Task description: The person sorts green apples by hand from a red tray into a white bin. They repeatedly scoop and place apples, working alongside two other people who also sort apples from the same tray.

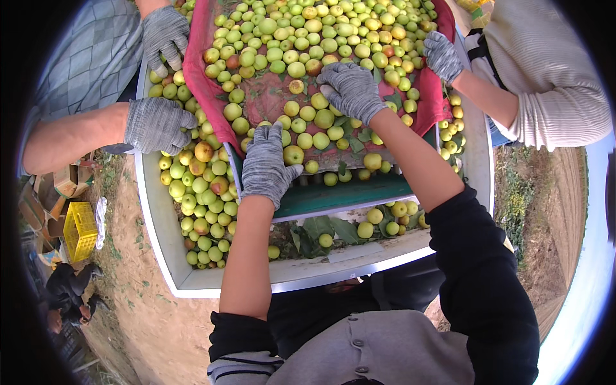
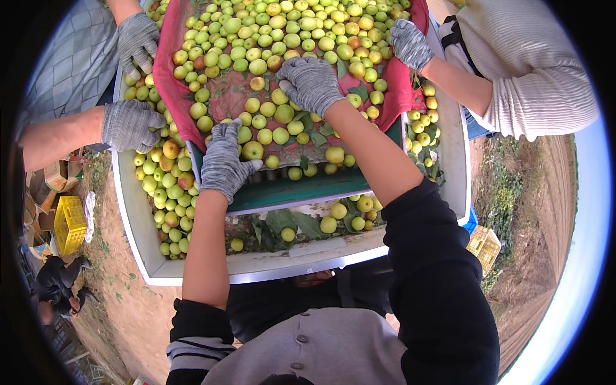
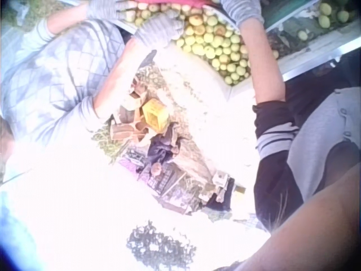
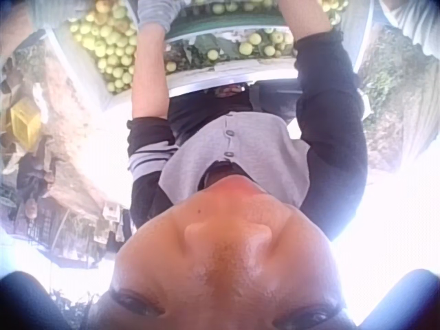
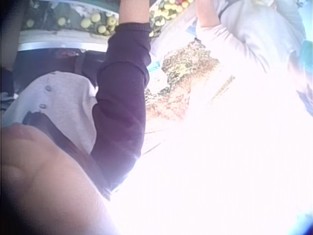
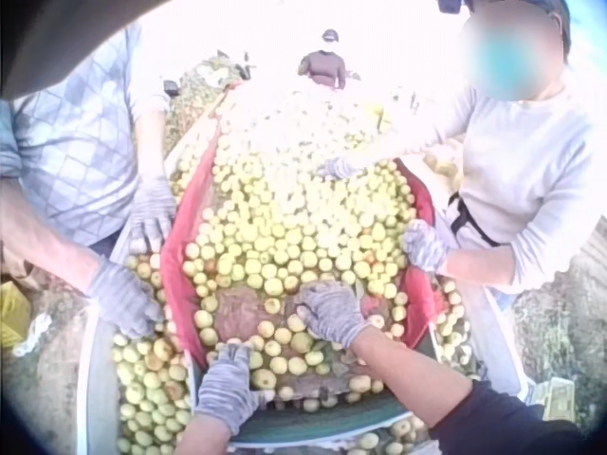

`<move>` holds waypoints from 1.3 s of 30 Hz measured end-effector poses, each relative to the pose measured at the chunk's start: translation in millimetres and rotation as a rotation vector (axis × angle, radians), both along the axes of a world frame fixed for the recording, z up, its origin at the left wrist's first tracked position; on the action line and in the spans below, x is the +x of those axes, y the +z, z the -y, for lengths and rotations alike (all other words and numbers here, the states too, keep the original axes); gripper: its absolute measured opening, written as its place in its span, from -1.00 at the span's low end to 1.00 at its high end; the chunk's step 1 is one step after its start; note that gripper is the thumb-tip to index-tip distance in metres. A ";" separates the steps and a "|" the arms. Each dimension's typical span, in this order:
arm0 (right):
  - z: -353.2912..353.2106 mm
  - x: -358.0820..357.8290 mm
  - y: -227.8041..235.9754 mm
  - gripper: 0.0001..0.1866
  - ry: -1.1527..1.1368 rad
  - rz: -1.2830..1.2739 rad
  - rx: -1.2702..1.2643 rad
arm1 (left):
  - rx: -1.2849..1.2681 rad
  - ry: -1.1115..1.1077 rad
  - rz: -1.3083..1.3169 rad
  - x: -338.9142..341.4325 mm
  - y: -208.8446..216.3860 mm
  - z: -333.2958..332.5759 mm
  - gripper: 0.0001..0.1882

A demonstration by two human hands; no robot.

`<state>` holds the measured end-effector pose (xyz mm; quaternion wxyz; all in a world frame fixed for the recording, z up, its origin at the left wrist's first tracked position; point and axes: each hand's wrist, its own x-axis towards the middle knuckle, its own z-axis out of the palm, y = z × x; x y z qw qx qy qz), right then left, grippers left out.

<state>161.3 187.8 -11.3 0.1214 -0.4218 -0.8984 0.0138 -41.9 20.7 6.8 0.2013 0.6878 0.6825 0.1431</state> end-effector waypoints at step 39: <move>244.0 296.2 84.1 -0.41 -0.571 -0.108 0.160 | 0.050 -0.036 0.005 -3.4 -14.9 0.4 -0.06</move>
